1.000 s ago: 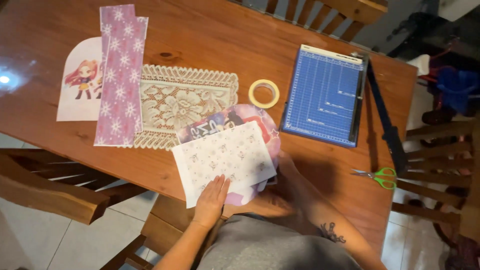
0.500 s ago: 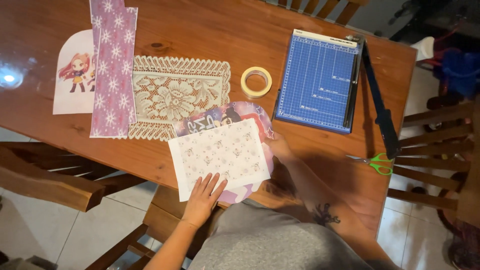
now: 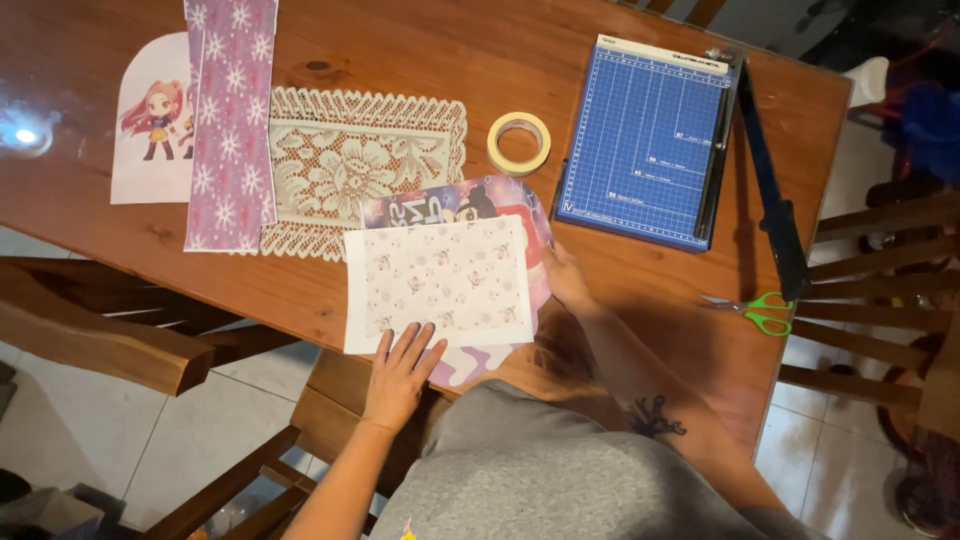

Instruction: Trimming printed paper designs with a paper cutter and applying masking tape to the back of the cutouts for organization.

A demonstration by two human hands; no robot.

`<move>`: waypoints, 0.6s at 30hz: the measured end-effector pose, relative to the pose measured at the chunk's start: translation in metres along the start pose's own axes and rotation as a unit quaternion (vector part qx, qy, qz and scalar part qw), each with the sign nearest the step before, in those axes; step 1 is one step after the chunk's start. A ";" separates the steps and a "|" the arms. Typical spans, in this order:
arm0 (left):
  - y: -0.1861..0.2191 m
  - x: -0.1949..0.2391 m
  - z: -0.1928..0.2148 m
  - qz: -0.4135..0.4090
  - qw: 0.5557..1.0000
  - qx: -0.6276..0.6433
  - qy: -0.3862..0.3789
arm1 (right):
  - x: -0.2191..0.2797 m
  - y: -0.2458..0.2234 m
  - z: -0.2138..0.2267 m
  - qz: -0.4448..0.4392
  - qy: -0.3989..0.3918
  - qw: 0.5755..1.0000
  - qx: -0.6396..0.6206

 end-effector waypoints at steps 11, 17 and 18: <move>0.009 0.004 0.063 -0.034 0.996 0.073 -0.037 | -0.032 0.035 0.010 0.002 0.032 0.999 -0.041; -0.030 -0.024 0.154 0.090 0.974 0.181 -0.100 | -0.037 0.061 0.003 -0.054 -0.001 0.994 -0.095; -0.042 -0.021 0.167 0.130 0.965 0.196 -0.116 | -0.042 0.069 -0.001 -0.049 -0.011 0.989 -0.141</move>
Point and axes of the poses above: each hand's wrist, its own x-axis away from the middle knuckle, its own z-axis out of the back of the hand, y = z × x, the point moved 10 cm from there along -x, towards the middle knuckle, and after that the axes turned 7 degrees about -z, right-handed, at the moved point
